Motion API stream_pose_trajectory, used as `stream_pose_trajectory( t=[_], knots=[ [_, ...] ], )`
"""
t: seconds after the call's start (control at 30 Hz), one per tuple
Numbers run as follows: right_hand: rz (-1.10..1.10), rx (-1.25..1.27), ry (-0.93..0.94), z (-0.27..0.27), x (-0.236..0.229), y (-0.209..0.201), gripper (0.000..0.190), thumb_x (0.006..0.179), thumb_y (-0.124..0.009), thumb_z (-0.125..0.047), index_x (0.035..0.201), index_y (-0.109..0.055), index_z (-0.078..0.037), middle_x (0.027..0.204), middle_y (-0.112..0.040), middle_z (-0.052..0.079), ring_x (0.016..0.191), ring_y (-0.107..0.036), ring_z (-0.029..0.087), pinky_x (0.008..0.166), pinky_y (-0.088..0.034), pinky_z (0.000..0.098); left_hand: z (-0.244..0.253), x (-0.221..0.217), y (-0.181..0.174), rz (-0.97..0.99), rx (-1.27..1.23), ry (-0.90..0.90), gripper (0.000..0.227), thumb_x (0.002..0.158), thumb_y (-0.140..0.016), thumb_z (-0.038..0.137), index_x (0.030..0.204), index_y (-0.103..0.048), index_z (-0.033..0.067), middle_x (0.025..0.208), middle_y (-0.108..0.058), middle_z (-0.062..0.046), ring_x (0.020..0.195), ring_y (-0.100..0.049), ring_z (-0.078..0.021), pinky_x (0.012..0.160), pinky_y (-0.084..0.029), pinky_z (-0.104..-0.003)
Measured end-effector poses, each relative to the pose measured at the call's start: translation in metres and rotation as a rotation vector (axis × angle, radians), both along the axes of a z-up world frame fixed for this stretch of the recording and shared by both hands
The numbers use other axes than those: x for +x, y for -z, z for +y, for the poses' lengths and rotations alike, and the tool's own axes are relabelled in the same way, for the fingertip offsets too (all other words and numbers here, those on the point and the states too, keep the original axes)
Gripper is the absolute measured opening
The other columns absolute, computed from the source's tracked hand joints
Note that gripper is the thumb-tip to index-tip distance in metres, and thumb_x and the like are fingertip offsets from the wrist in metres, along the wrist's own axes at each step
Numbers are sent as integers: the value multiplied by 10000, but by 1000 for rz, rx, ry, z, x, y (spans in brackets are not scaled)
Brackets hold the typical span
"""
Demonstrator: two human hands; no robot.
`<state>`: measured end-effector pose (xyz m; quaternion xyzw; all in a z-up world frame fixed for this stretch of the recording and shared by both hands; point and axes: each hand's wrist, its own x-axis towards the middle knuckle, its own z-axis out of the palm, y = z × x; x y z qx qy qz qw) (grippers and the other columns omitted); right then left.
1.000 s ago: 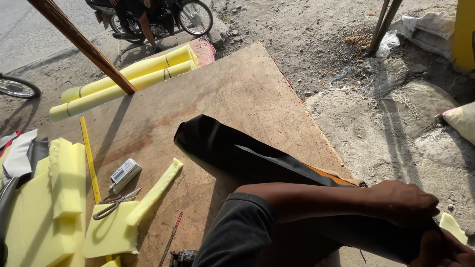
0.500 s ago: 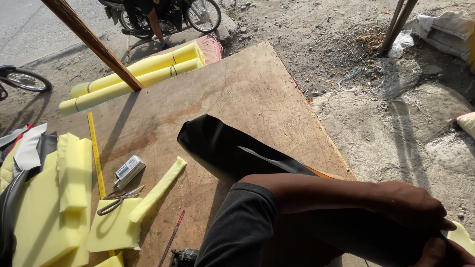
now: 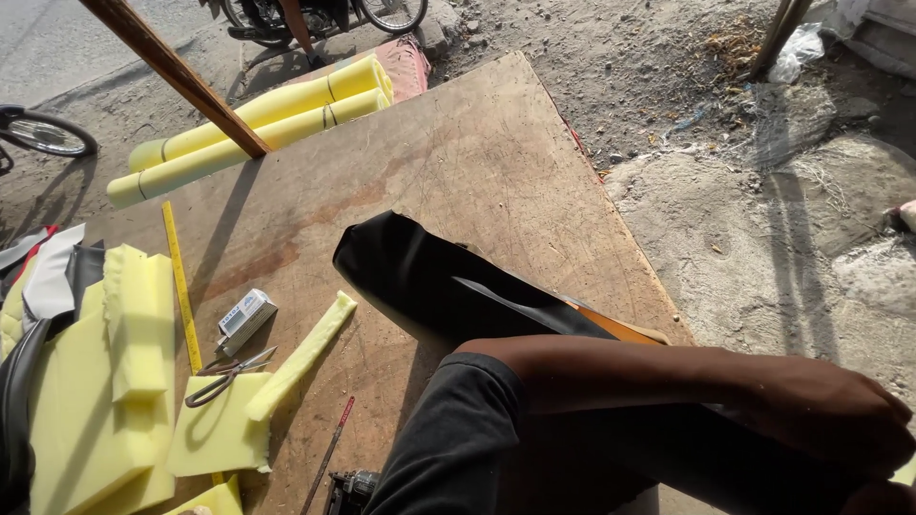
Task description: Covering a wooden frame with black vinyl material using a staple gun and scissors.
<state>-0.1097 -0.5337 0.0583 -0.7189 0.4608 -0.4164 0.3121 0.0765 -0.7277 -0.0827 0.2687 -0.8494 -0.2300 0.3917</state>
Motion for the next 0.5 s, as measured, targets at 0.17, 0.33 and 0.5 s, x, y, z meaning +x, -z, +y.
stream_pose_trajectory(
  t=[0.17,0.33,0.5],
  knots=[
    [-105,-142,190,5,4,-9,368,1271,-592,-204,1165,-684,136,948,-606,159,901,-509,218,765,-419,393,131,0,-213,-481,615,-349,427,918,-480,503,1025,-694,149,1072,-781,-150,896,-792,-302,747,-574,-448],
    [-166,34,201,-4,-5,-40,198,1094,-620,-175,1013,-711,-19,892,-690,146,899,-626,153,820,-503,349,144,18,-237,-207,763,-145,472,976,-438,452,1138,-724,115,994,-761,-212,962,-745,-484,885,-578,-607],
    [-279,194,25,-12,-5,-50,200,1012,-668,-206,1041,-703,-11,976,-706,141,1001,-630,132,893,-511,347,141,12,-230,-488,872,-419,598,1000,-429,619,1025,-771,129,930,-763,-216,1014,-745,-458,930,-582,-564]
  ],
)
